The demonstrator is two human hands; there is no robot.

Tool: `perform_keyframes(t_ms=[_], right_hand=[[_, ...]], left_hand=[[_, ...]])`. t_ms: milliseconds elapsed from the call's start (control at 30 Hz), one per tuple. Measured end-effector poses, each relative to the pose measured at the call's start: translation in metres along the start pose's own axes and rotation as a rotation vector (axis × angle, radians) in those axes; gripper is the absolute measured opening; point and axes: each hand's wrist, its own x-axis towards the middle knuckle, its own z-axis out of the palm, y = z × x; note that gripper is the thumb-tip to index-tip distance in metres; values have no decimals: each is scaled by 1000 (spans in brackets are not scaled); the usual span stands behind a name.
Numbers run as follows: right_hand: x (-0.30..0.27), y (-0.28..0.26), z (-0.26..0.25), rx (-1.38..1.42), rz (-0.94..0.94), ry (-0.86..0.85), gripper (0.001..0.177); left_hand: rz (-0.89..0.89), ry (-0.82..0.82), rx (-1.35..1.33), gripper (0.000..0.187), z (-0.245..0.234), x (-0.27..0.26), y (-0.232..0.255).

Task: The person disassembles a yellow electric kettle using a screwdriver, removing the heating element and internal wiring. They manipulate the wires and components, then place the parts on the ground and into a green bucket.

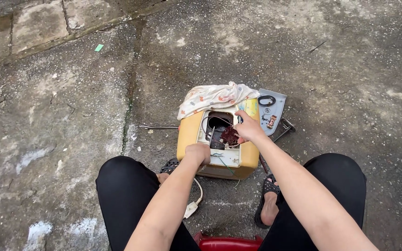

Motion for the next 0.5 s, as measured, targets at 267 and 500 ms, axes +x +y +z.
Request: perform_keyframes(t_ms=[267,500], right_hand=[[26,22,5,-156,0,34,26],[23,32,-3,-503,55,40,27]], left_hand=[[6,-166,-101,34,-5,27,-1],[0,-175,-633,39,-41,32,-15]])
